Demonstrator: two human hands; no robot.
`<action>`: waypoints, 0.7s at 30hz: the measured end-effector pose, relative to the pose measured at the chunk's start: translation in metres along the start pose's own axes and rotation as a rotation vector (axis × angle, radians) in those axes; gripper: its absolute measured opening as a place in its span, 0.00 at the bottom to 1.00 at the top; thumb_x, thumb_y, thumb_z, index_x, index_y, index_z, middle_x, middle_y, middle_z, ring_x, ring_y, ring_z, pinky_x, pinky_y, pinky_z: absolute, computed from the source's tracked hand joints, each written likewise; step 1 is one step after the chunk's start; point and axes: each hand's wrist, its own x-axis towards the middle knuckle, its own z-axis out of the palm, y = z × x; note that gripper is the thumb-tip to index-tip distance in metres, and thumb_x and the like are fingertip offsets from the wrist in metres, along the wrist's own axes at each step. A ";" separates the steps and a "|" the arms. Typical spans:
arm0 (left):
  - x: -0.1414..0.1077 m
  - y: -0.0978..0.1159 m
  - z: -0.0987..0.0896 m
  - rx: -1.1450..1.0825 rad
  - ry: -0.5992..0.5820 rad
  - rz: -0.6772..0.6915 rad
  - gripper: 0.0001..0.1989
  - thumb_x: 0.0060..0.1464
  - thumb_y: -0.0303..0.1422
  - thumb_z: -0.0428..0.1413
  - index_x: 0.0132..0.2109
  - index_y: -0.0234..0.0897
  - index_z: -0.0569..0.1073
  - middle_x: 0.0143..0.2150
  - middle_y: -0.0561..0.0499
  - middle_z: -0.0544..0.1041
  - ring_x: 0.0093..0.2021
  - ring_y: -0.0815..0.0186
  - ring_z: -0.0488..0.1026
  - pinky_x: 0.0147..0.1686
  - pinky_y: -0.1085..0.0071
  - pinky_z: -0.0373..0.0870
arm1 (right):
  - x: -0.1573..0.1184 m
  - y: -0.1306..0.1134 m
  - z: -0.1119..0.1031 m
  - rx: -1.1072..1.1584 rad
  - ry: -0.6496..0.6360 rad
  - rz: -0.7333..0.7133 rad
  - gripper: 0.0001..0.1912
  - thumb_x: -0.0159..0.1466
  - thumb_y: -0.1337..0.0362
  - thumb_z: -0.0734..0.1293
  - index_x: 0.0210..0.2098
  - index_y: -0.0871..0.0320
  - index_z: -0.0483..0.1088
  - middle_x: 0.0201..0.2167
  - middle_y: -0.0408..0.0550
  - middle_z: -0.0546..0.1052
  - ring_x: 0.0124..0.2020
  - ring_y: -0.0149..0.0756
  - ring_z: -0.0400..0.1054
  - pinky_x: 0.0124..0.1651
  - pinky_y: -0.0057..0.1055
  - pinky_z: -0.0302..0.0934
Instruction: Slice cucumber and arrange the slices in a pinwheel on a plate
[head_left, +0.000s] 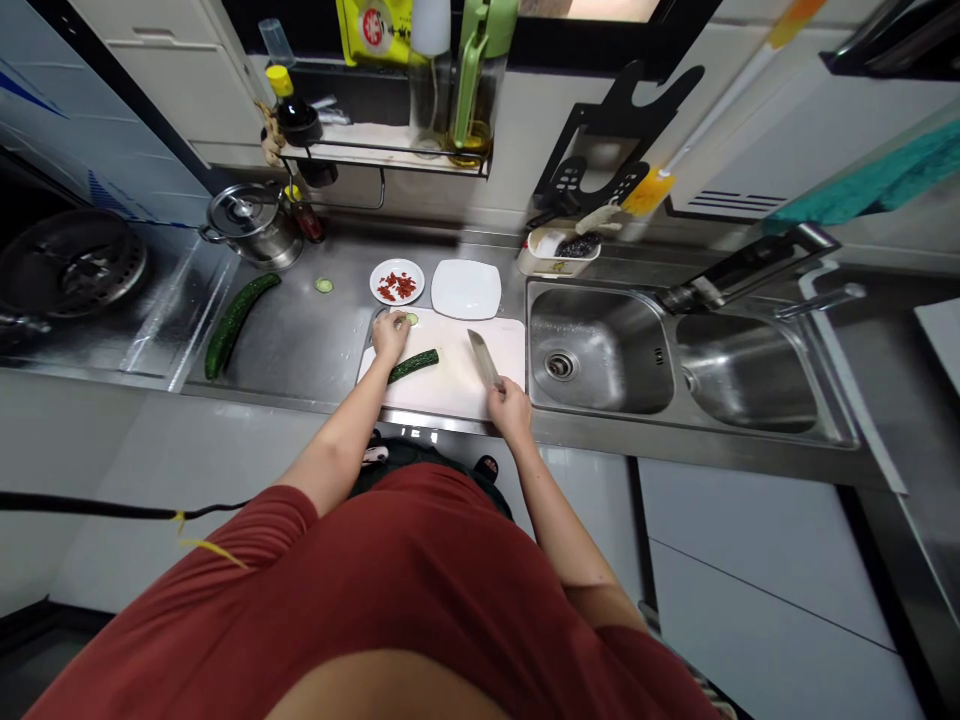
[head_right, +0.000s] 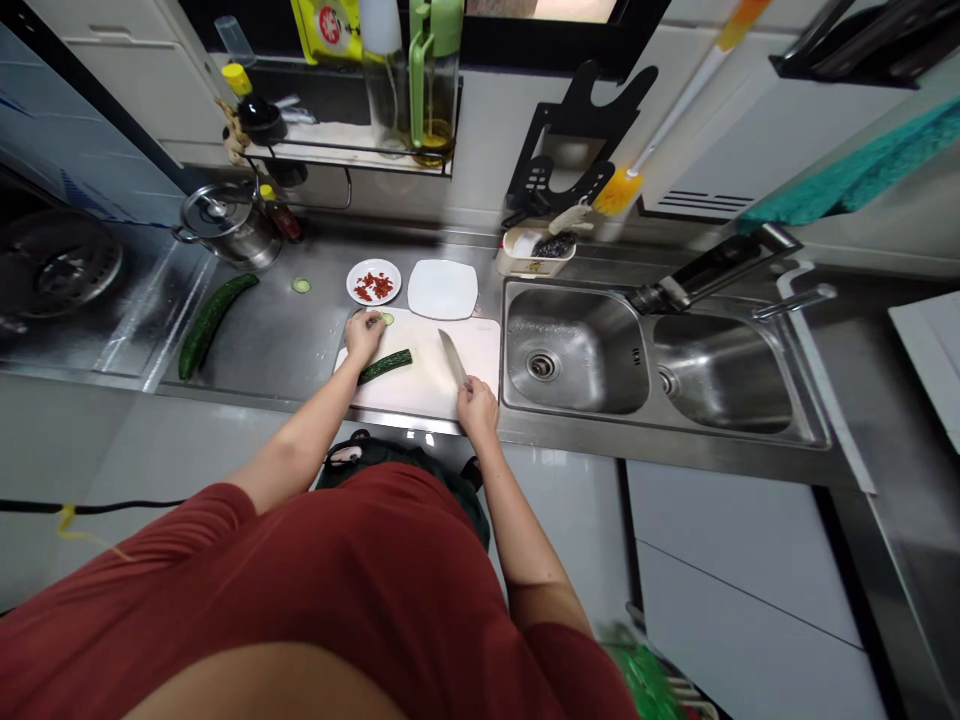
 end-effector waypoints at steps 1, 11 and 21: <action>-0.004 0.001 -0.002 -0.010 0.018 -0.015 0.12 0.55 0.36 0.55 0.44 0.38 0.79 0.43 0.45 0.76 0.45 0.58 0.71 0.50 0.62 0.65 | 0.003 0.000 0.002 0.019 -0.018 -0.005 0.18 0.65 0.61 0.57 0.50 0.60 0.71 0.43 0.53 0.76 0.42 0.41 0.68 0.43 0.30 0.56; -0.064 0.018 -0.016 0.006 -0.128 0.235 0.11 0.58 0.37 0.54 0.43 0.40 0.78 0.42 0.47 0.77 0.46 0.59 0.71 0.51 0.63 0.65 | 0.021 -0.032 0.007 0.054 -0.174 -0.108 0.15 0.66 0.60 0.56 0.41 0.59 0.71 0.34 0.51 0.77 0.37 0.40 0.69 0.38 0.28 0.55; -0.073 0.018 -0.020 -0.015 -0.292 0.395 0.12 0.60 0.37 0.53 0.45 0.42 0.79 0.43 0.48 0.77 0.46 0.63 0.71 0.49 0.67 0.67 | 0.025 -0.062 0.002 -0.072 -0.306 -0.150 0.14 0.69 0.64 0.56 0.45 0.62 0.70 0.42 0.56 0.78 0.43 0.41 0.71 0.41 0.27 0.57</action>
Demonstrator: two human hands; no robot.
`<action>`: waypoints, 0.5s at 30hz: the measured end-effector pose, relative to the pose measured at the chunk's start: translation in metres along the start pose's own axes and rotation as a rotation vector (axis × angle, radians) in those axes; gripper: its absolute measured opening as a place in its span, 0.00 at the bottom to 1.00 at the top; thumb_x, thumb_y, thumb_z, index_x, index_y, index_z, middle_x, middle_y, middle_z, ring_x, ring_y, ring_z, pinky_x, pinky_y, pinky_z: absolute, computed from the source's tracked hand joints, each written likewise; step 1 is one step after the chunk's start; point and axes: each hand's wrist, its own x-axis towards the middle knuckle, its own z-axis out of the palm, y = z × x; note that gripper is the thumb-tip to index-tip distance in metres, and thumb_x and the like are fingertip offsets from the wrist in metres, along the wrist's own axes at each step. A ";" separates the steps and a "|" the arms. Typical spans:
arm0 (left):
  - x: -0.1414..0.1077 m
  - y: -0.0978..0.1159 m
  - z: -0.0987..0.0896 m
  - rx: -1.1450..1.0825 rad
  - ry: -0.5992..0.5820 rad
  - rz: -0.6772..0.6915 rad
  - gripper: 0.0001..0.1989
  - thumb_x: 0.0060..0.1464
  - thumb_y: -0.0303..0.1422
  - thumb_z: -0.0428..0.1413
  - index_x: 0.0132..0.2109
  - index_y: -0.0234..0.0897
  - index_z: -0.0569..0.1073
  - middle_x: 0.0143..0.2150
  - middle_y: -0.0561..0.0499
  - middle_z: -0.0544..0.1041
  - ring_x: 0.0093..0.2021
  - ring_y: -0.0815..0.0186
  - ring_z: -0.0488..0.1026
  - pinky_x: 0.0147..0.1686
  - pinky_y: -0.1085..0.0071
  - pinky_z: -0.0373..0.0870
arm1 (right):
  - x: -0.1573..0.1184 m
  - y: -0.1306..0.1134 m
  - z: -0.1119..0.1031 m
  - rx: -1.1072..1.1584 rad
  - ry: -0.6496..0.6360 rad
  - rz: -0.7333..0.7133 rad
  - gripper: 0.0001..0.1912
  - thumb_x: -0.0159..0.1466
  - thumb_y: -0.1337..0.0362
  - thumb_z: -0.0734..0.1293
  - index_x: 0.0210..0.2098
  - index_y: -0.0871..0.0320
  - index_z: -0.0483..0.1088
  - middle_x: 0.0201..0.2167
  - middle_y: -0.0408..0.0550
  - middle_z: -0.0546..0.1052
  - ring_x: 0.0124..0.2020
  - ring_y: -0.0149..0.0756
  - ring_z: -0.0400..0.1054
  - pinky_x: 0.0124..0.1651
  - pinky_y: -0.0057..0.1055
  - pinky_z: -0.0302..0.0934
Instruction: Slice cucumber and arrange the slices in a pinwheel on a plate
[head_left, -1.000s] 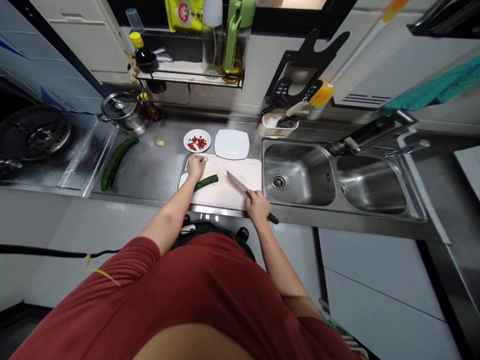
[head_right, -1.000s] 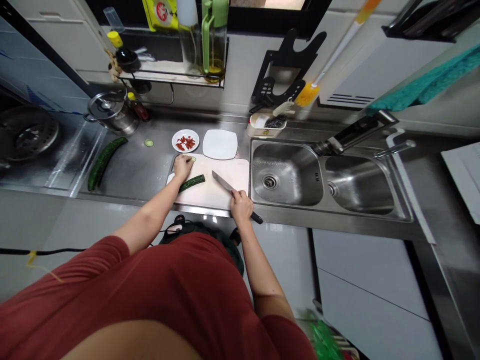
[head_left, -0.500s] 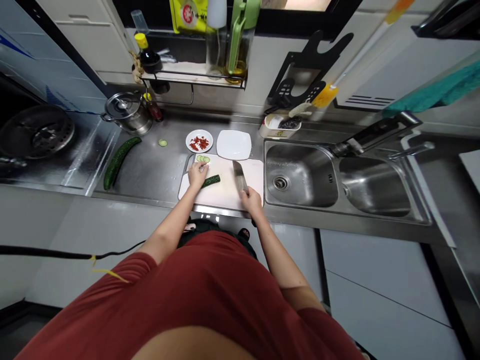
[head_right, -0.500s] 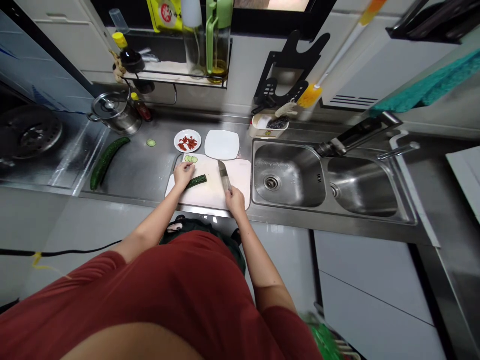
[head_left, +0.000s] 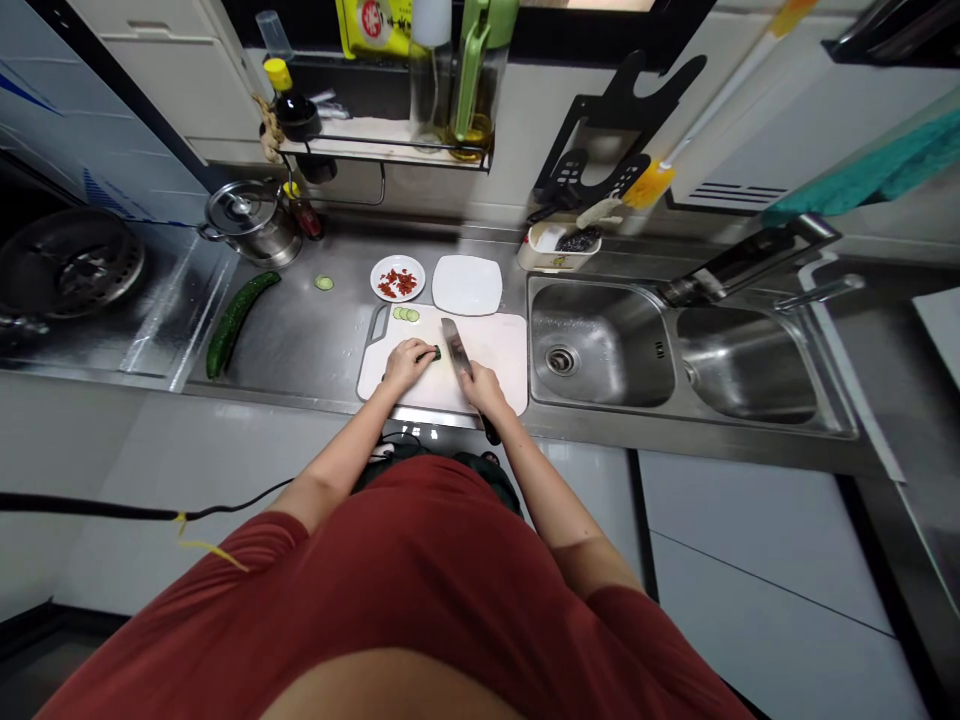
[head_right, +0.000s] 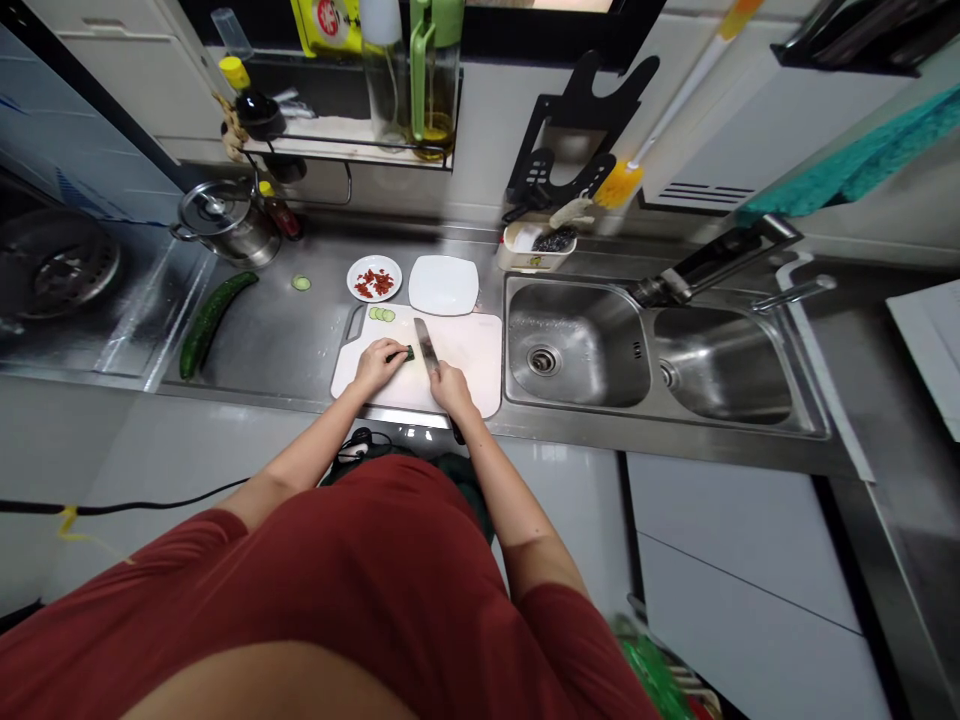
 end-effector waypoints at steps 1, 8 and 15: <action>0.000 0.000 0.000 -0.001 -0.005 0.008 0.12 0.61 0.37 0.52 0.46 0.43 0.79 0.43 0.48 0.77 0.46 0.63 0.71 0.49 0.67 0.67 | 0.001 -0.003 0.000 -0.005 -0.006 -0.006 0.14 0.69 0.64 0.56 0.46 0.62 0.70 0.42 0.56 0.78 0.44 0.41 0.71 0.41 0.27 0.57; -0.002 -0.003 0.007 0.024 -0.002 0.025 0.13 0.62 0.37 0.51 0.47 0.43 0.78 0.45 0.47 0.76 0.47 0.63 0.71 0.48 0.68 0.67 | 0.002 -0.015 0.003 -0.024 -0.017 -0.007 0.14 0.70 0.64 0.56 0.48 0.62 0.69 0.43 0.58 0.77 0.45 0.42 0.71 0.43 0.27 0.58; -0.004 -0.004 0.008 0.065 0.015 0.049 0.14 0.63 0.36 0.50 0.50 0.43 0.77 0.45 0.47 0.76 0.46 0.63 0.70 0.47 0.67 0.67 | 0.007 -0.016 0.010 -0.016 -0.005 -0.015 0.15 0.70 0.64 0.55 0.48 0.64 0.68 0.43 0.59 0.77 0.45 0.43 0.72 0.44 0.29 0.58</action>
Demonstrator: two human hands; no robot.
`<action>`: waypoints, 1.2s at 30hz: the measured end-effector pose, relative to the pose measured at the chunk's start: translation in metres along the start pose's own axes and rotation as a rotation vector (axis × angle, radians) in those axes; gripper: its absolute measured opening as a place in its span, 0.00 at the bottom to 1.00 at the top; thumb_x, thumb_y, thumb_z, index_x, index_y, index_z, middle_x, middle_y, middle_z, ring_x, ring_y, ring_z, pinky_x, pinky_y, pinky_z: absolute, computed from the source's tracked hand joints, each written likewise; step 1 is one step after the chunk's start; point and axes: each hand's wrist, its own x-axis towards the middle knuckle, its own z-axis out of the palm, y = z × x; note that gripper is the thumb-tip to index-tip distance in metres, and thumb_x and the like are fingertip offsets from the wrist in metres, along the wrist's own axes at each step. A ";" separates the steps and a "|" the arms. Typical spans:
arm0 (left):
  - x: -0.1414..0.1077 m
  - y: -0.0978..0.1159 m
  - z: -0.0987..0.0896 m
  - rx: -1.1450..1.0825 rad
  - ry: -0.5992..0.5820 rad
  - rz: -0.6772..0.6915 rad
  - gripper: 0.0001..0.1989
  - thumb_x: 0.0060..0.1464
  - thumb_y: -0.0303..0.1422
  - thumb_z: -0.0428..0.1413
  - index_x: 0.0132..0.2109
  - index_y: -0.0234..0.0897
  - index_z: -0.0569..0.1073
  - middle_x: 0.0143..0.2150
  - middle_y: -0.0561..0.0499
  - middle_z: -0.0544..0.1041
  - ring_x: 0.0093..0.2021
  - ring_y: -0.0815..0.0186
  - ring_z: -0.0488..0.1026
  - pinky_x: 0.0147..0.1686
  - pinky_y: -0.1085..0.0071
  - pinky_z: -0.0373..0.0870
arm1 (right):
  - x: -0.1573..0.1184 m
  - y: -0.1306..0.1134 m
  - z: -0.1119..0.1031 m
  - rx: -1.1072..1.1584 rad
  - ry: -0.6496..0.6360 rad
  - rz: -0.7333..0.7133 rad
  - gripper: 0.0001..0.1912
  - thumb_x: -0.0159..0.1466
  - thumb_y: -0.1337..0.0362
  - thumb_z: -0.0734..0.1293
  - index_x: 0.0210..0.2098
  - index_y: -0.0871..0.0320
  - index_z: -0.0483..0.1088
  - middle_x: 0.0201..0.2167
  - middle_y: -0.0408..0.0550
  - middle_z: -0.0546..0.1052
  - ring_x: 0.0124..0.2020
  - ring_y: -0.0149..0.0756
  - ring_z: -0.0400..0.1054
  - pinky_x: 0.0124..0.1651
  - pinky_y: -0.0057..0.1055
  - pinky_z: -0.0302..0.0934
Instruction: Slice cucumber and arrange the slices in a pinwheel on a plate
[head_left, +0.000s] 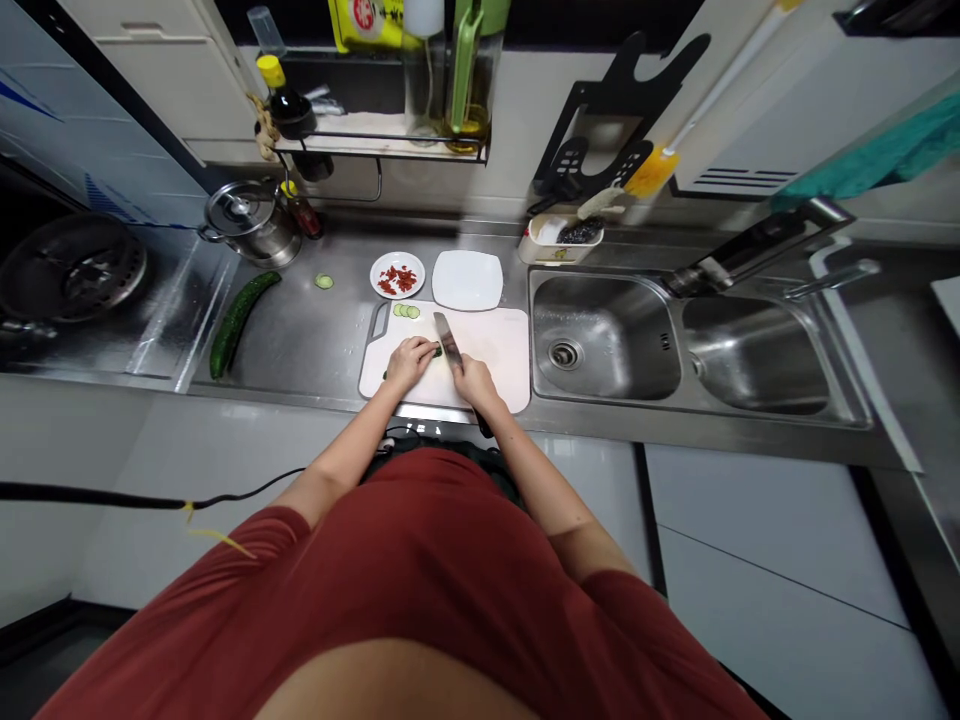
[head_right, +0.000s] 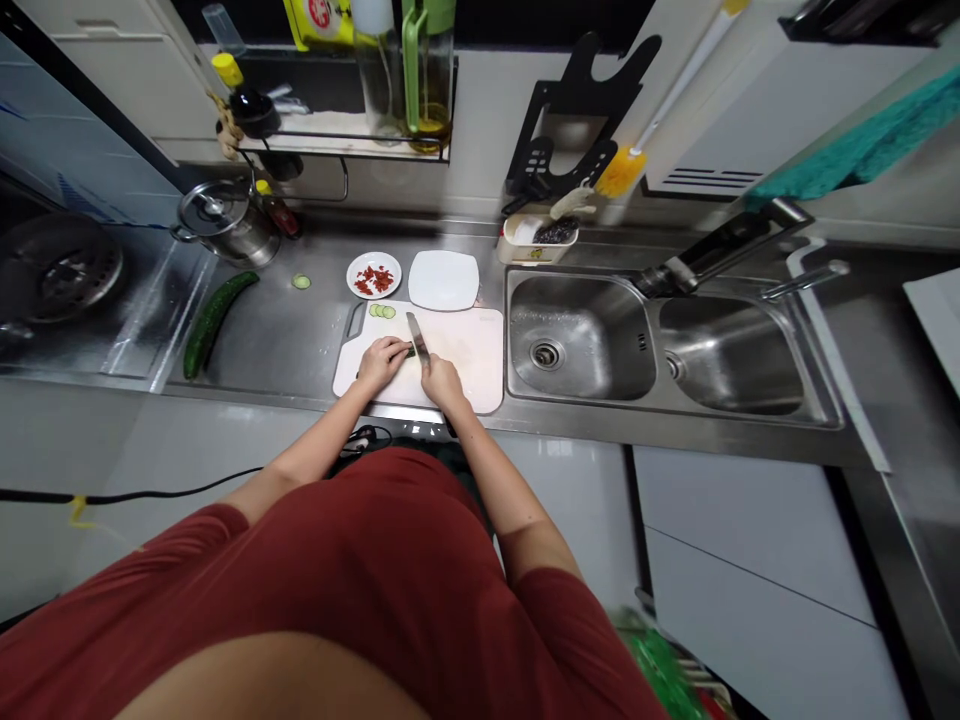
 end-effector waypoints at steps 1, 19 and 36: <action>0.000 0.000 0.000 0.003 -0.003 0.003 0.14 0.63 0.36 0.49 0.50 0.43 0.77 0.45 0.47 0.75 0.46 0.63 0.70 0.47 0.67 0.67 | 0.001 0.000 0.000 0.002 -0.002 0.002 0.15 0.70 0.64 0.55 0.48 0.64 0.68 0.43 0.59 0.77 0.45 0.43 0.72 0.44 0.29 0.58; 0.000 0.002 -0.002 -0.015 -0.030 0.003 0.15 0.63 0.38 0.49 0.50 0.42 0.77 0.46 0.46 0.75 0.47 0.63 0.70 0.49 0.67 0.66 | -0.004 -0.015 0.001 -0.058 -0.047 0.036 0.14 0.69 0.68 0.54 0.52 0.64 0.61 0.41 0.59 0.77 0.41 0.44 0.72 0.42 0.32 0.61; 0.001 0.003 -0.004 -0.050 -0.026 0.024 0.14 0.63 0.37 0.50 0.49 0.42 0.77 0.46 0.47 0.76 0.48 0.63 0.70 0.51 0.66 0.65 | -0.027 -0.011 -0.003 -0.072 -0.179 0.059 0.15 0.67 0.71 0.54 0.52 0.64 0.60 0.41 0.61 0.76 0.43 0.47 0.72 0.41 0.34 0.61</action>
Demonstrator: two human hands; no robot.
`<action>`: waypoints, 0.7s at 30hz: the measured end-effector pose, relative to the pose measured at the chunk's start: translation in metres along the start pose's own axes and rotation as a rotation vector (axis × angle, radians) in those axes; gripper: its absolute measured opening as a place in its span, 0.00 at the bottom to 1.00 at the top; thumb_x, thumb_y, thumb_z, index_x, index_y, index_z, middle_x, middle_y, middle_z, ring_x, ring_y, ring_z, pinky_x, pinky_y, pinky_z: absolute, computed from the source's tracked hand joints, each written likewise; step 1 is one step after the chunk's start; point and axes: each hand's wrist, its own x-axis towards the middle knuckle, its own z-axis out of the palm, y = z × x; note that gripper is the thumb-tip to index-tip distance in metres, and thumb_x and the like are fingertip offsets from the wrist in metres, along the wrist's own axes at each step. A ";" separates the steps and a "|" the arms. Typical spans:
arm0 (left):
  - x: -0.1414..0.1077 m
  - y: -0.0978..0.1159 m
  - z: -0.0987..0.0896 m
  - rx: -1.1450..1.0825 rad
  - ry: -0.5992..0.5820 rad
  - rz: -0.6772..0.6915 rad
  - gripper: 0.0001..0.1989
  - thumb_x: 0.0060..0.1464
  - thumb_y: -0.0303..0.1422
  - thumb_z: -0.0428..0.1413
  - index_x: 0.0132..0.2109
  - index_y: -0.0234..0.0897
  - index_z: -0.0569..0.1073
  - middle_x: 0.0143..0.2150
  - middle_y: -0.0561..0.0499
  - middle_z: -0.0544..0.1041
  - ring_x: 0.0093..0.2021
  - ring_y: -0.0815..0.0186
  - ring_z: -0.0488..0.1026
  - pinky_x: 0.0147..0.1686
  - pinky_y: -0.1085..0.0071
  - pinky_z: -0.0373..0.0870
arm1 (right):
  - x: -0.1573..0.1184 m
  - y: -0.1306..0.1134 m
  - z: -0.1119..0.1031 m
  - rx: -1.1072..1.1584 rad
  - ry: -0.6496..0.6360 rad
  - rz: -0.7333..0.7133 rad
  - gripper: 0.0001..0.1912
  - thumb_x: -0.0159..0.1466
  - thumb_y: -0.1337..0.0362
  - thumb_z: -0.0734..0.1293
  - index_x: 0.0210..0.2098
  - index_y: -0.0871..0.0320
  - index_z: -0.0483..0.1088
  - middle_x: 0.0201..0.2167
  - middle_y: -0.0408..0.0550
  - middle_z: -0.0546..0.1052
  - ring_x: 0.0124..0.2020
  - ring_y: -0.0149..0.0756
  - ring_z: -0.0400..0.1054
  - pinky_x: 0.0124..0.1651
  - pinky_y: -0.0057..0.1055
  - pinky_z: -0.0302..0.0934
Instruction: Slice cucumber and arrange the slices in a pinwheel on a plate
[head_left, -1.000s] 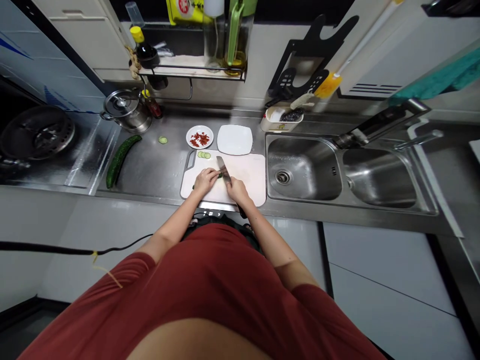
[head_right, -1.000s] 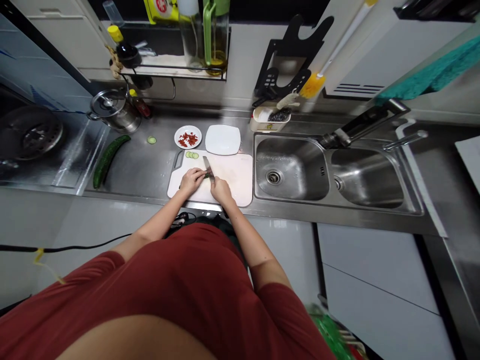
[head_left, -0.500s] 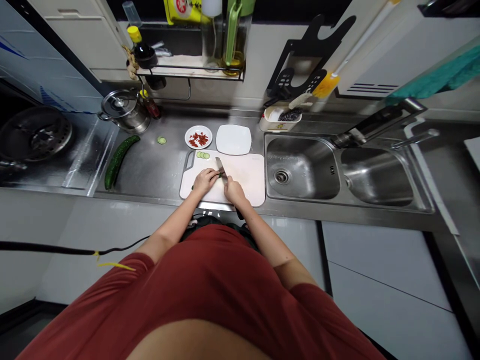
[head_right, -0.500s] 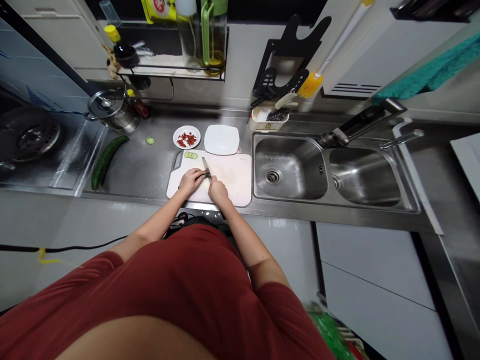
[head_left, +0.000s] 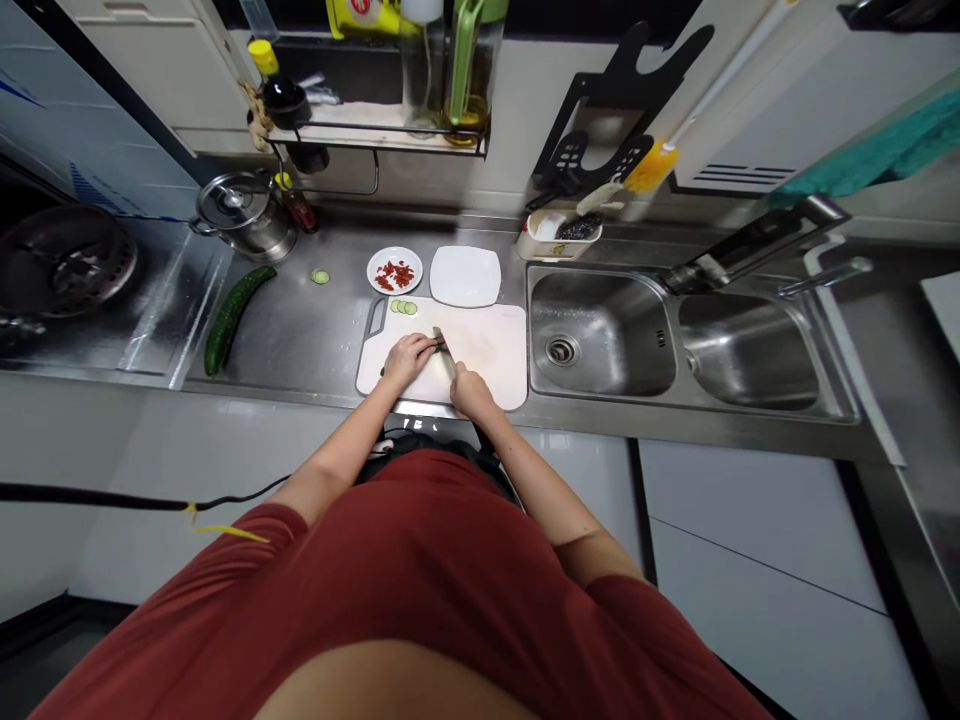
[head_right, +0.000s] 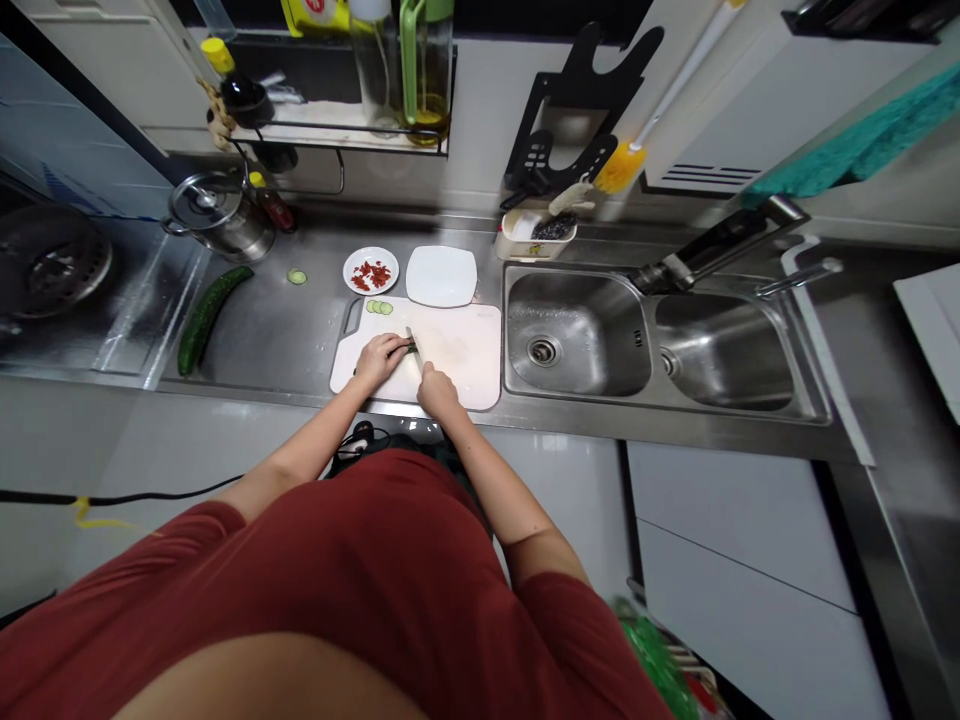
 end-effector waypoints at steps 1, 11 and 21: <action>0.000 0.000 0.000 -0.004 0.004 0.004 0.14 0.63 0.36 0.50 0.49 0.42 0.77 0.46 0.47 0.76 0.48 0.63 0.70 0.51 0.67 0.65 | 0.000 0.000 0.000 0.002 -0.001 0.000 0.15 0.66 0.71 0.55 0.52 0.64 0.60 0.42 0.62 0.76 0.43 0.47 0.72 0.42 0.35 0.61; 0.002 -0.002 0.001 -0.003 -0.001 0.000 0.13 0.62 0.36 0.51 0.48 0.42 0.77 0.46 0.48 0.76 0.48 0.63 0.71 0.51 0.67 0.65 | 0.010 -0.003 0.002 0.009 0.005 0.013 0.14 0.65 0.71 0.56 0.51 0.63 0.60 0.42 0.61 0.75 0.43 0.46 0.71 0.42 0.35 0.62; 0.002 0.000 0.000 0.004 -0.013 0.006 0.13 0.62 0.36 0.50 0.49 0.42 0.77 0.47 0.48 0.76 0.49 0.62 0.71 0.51 0.66 0.66 | 0.025 -0.013 -0.002 0.010 0.029 0.000 0.16 0.65 0.72 0.56 0.52 0.64 0.60 0.43 0.60 0.75 0.45 0.46 0.71 0.42 0.34 0.63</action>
